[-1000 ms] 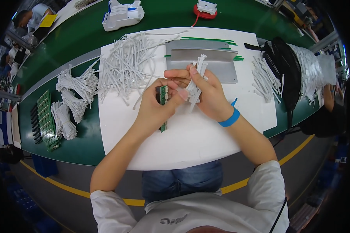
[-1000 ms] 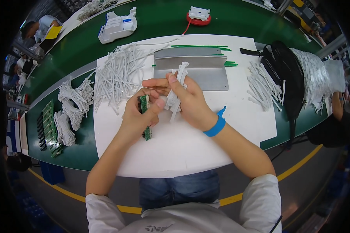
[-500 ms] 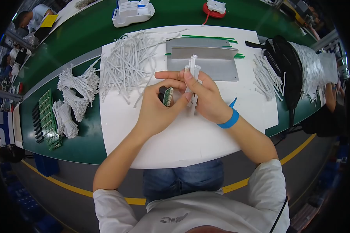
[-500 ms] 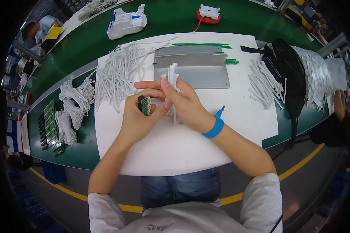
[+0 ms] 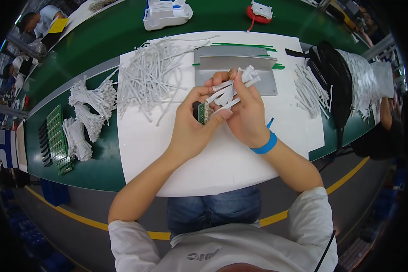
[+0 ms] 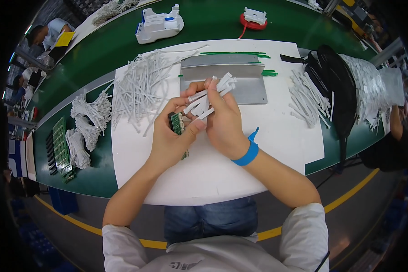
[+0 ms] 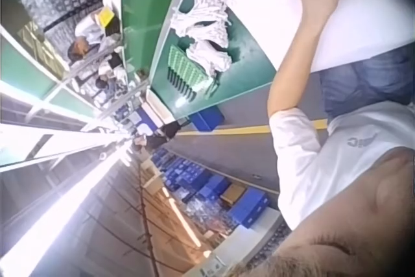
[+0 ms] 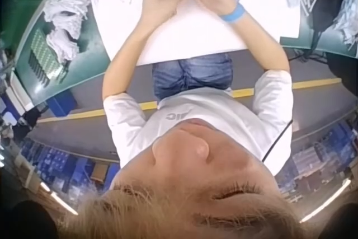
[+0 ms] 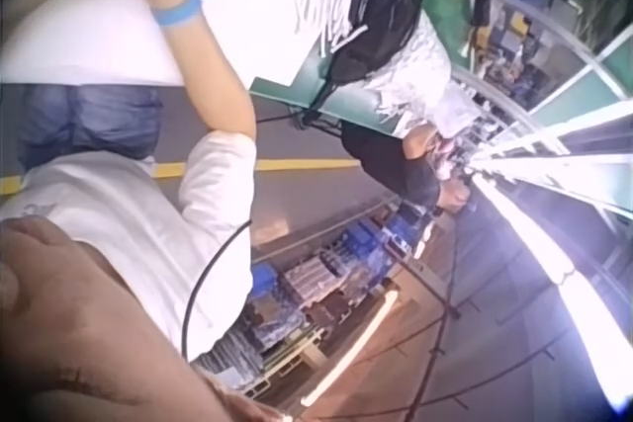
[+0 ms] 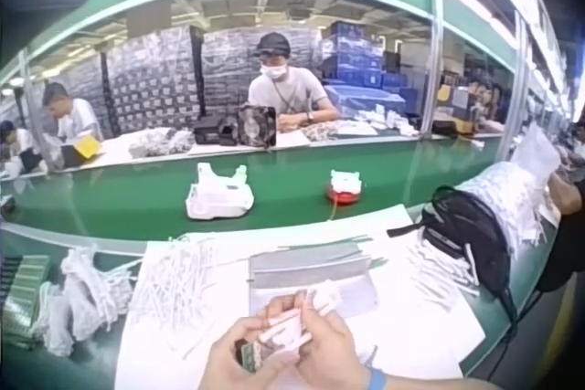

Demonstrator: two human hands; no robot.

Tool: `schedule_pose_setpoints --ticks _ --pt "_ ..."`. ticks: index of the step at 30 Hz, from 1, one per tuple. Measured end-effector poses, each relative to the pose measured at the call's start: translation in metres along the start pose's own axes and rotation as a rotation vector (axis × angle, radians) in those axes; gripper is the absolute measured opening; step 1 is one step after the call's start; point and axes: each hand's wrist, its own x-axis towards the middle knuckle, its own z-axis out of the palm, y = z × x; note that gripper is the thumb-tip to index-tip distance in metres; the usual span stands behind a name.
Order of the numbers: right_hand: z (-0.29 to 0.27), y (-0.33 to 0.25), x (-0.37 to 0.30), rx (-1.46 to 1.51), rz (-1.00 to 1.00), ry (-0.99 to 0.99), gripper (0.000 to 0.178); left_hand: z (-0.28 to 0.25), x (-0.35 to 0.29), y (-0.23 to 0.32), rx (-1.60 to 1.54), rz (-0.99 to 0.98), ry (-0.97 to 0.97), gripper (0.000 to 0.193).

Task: The person inserts multiple flat cables into a connector on a printed circuit board by hand.

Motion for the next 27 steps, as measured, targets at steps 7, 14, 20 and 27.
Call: schedule_pose_setpoints --ticks 7,14,20,27 --pt "-0.007 0.006 0.001 0.079 -0.013 -0.090 0.028 0.003 0.002 0.004 0.060 0.019 -0.176 0.039" --pt "-0.001 0.000 0.000 -0.051 0.012 -0.099 0.030 0.009 0.007 0.004 0.262 0.271 -0.091 0.034" --pt "0.005 0.005 0.001 -0.155 -0.059 -0.143 0.033 -0.004 0.010 0.018 0.442 0.172 -0.046 0.023" --pt "0.005 -0.009 -0.005 -0.341 -0.188 0.041 0.028 -0.020 0.011 0.039 0.558 0.095 -0.136 0.019"
